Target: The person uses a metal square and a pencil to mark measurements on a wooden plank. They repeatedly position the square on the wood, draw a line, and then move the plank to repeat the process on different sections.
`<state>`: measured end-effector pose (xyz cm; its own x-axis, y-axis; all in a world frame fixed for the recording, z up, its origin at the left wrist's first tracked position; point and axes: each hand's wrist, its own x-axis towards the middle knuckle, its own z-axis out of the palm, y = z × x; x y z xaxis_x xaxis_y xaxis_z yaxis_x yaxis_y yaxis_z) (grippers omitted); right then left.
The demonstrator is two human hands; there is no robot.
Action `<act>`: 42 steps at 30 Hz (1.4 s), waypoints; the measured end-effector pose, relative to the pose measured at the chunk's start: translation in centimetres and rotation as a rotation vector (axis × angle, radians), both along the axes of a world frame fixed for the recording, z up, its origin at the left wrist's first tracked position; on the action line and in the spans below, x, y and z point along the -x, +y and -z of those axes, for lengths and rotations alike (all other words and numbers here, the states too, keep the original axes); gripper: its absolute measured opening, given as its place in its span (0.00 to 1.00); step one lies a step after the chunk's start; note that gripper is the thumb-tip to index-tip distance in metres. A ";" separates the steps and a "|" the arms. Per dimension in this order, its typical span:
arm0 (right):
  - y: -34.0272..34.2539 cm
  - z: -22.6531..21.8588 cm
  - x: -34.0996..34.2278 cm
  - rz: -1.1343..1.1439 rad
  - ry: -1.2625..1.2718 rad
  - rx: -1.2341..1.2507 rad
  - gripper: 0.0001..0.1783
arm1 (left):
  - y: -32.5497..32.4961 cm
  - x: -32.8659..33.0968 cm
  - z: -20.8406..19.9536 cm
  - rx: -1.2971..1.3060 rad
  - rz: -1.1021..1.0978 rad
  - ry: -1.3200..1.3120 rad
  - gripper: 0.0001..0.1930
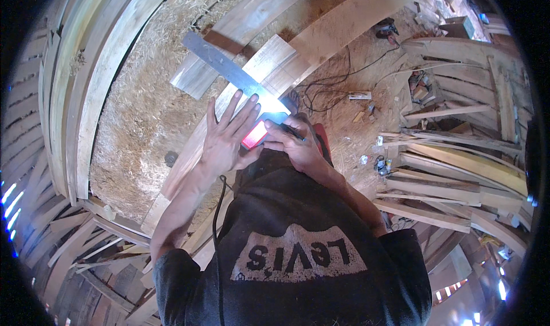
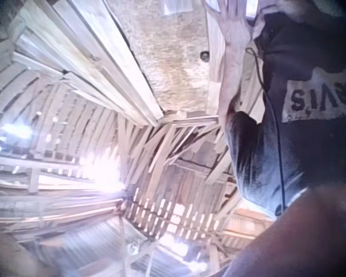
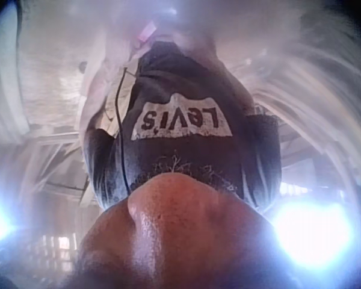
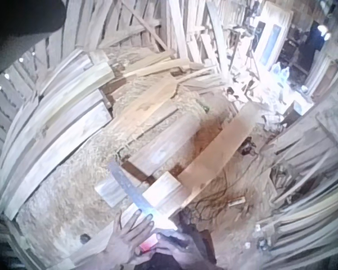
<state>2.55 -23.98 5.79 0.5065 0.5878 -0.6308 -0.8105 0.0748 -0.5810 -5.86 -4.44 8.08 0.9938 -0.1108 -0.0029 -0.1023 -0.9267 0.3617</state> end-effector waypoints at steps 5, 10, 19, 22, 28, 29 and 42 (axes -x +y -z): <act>0.3 0.7 1.1 0.210 -0.048 -0.005 0.18 | -0.3 -0.8 0.3 -0.038 0.034 -0.007 0.48; 0.2 0.3 0.5 0.154 -0.058 -0.021 0.17 | -0.3 -0.7 0.5 -0.036 0.037 -0.012 0.49; 0.2 1.1 0.7 0.162 -0.092 -0.080 0.15 | -0.3 -0.8 0.6 -0.056 0.048 -0.011 0.49; 0.2 1.1 0.7 0.158 -0.086 -0.087 0.15 | -0.3 -0.8 0.6 -0.054 0.046 -0.018 0.49; 0.2 0.7 0.5 0.134 -0.089 -0.031 0.15 | -0.3 -0.7 0.8 -0.048 0.042 -0.020 0.49; 0.1 0.6 0.4 0.129 -0.089 -0.023 0.15 | -0.3 -0.8 0.8 -0.048 0.042 -0.021 0.49; -5.6 5.5 -4.2 0.486 -0.530 -0.007 0.20 | -0.5 -1.2 0.9 -0.010 0.023 -0.080 0.48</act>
<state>6.78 -29.58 0.28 0.9489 0.2212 -0.2249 -0.2938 0.3603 -0.8853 -4.70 -4.95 7.18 0.9882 -0.1339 0.0748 -0.1516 -0.9274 0.3421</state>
